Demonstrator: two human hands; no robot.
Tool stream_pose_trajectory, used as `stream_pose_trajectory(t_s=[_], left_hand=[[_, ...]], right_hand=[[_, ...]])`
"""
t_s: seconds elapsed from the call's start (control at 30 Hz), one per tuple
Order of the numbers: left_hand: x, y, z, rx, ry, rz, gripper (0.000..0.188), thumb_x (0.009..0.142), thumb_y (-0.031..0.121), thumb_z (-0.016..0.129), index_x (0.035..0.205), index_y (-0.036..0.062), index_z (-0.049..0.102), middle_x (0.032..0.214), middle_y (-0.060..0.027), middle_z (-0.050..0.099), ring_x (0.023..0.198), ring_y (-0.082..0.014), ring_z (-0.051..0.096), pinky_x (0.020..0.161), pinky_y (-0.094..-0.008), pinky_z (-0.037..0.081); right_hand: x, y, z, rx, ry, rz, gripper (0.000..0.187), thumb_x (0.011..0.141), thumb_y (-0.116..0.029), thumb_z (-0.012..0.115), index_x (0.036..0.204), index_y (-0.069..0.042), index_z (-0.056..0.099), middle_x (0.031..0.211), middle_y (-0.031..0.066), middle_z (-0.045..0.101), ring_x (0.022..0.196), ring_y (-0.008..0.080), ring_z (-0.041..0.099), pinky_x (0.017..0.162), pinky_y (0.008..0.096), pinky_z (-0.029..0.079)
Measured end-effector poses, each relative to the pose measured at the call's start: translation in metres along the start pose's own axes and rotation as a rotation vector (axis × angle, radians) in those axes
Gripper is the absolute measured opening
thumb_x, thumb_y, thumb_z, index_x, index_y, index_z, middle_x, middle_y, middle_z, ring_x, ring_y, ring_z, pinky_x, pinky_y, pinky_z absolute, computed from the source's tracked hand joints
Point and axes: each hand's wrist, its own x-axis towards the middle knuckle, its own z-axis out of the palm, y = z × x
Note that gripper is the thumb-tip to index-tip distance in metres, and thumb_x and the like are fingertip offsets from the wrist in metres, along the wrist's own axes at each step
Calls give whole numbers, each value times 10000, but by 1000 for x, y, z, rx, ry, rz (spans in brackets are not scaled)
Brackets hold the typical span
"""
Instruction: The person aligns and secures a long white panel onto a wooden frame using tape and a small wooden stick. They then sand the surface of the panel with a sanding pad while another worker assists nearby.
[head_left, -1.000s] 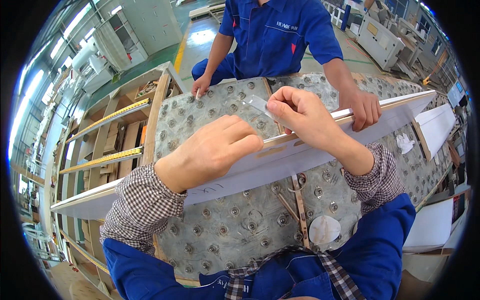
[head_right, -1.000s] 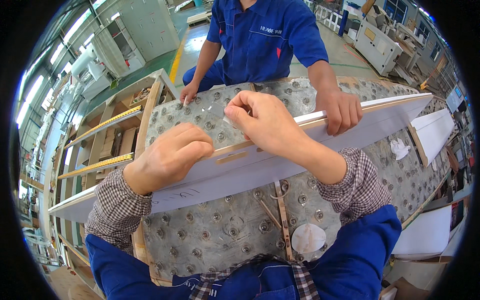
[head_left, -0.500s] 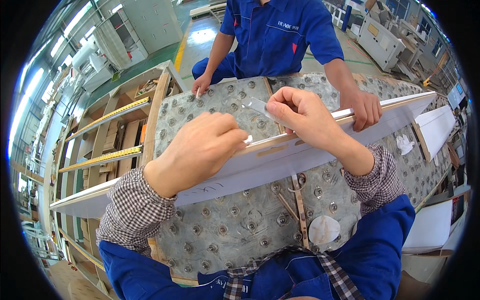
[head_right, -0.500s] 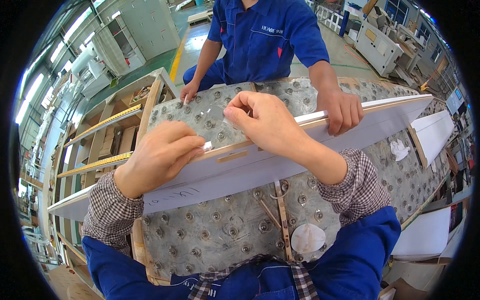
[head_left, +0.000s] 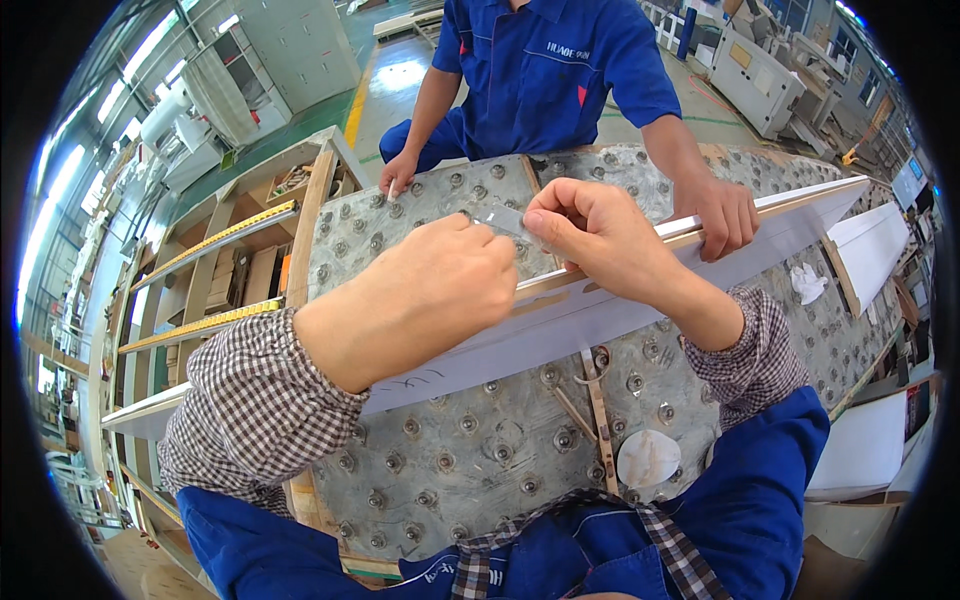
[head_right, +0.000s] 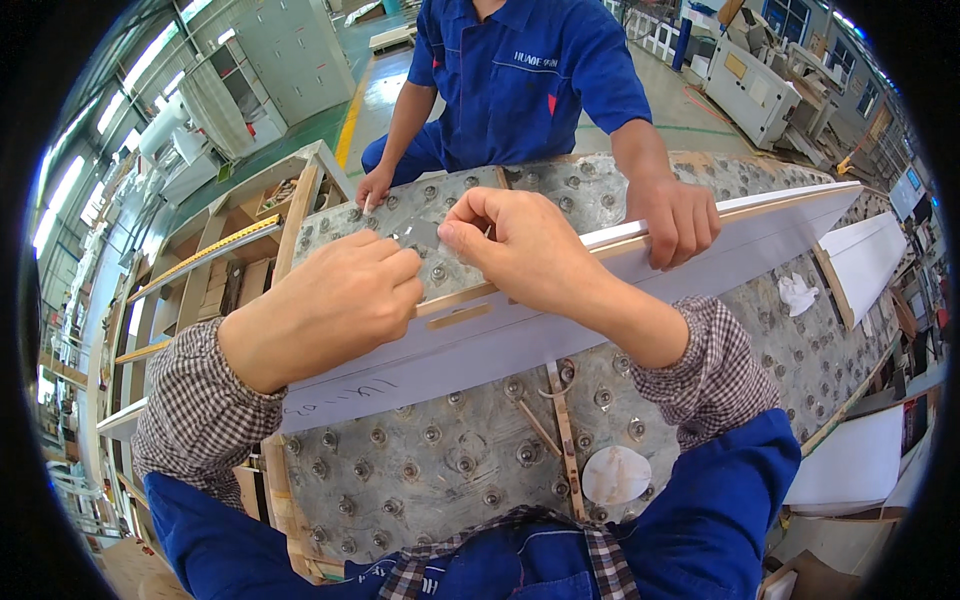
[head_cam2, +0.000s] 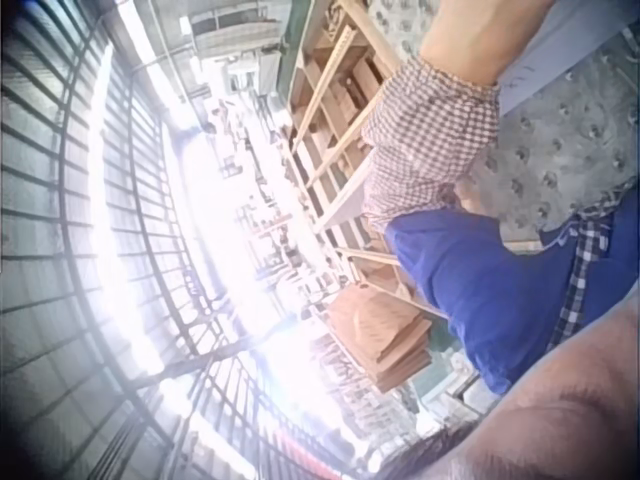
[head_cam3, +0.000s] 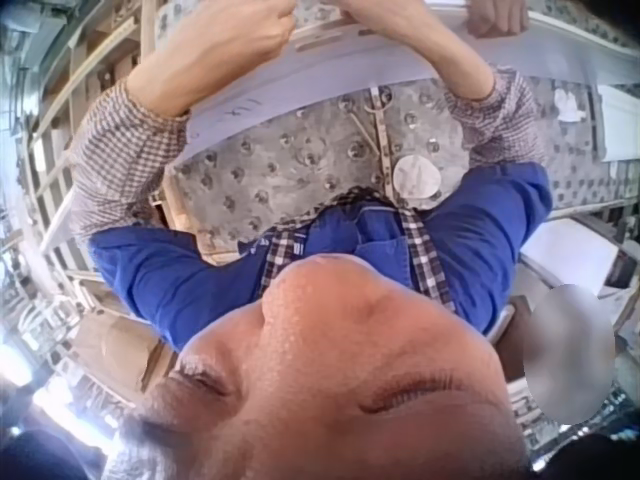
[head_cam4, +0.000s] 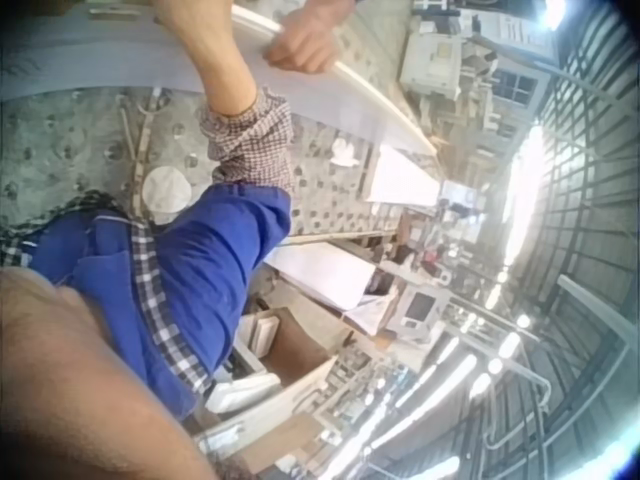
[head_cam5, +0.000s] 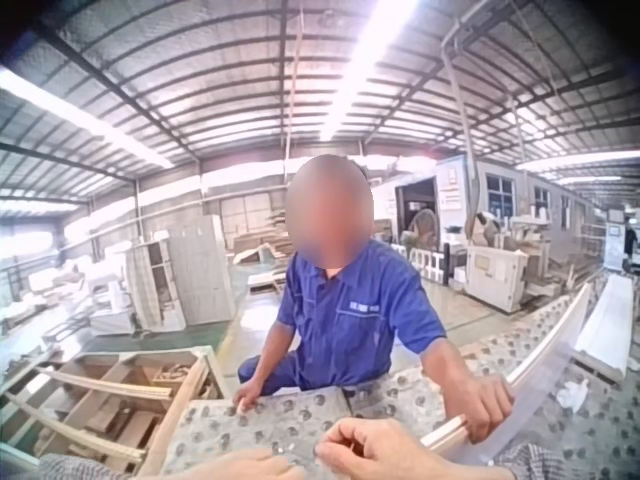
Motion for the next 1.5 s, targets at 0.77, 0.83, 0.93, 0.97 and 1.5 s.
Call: stream_pose_trajectory(t_s=[0.77, 0.83, 0.93, 0.97, 1.5], left_hand=[[-45, -12, 33, -1313, 118, -898, 287, 936, 224, 468, 943, -22, 614, 700, -20, 576, 628, -75, 475, 576, -243, 402], [-42, -11, 36, -1329, 114, -845, 305, 931, 252, 507, 916, -31, 621, 666, -15, 558, 613, -74, 462, 551, -251, 392], [-38, -11, 32, -1295, 64, -796, 309, 934, 260, 525, 890, -30, 621, 657, -3, 532, 621, -61, 436, 551, -247, 381], [-37, -11, 31, -1299, 50, -791, 305, 934, 258, 529, 884, -29, 619, 655, -1, 527, 623, -58, 431, 550, -245, 377], [-37, -10, 28, -1285, -10, -814, 314, 942, 260, 523, 839, -29, 591, 636, -12, 508, 612, -66, 422, 536, -270, 370]], right_hand=[[9, -11, -2, -49, -347, 29, 201, 904, -161, 584, 981, 18, 631, 801, -12, 613, 734, 34, 500, 649, 204, 411], [11, -11, -1, -60, -360, 29, 208, 904, -168, 586, 982, 20, 632, 806, -6, 620, 745, 37, 509, 659, 207, 419], [12, -14, 1, -85, -362, 39, 216, 903, -179, 591, 978, 19, 633, 804, 0, 625, 747, 37, 515, 662, 210, 425], [12, -14, 1, -92, -363, 43, 219, 902, -183, 592, 977, 19, 634, 801, 0, 624, 743, 36, 512, 658, 211, 424], [7, -18, 0, -99, -344, 64, 208, 884, -174, 621, 978, 9, 651, 787, -3, 629, 716, 35, 518, 625, 202, 421]])
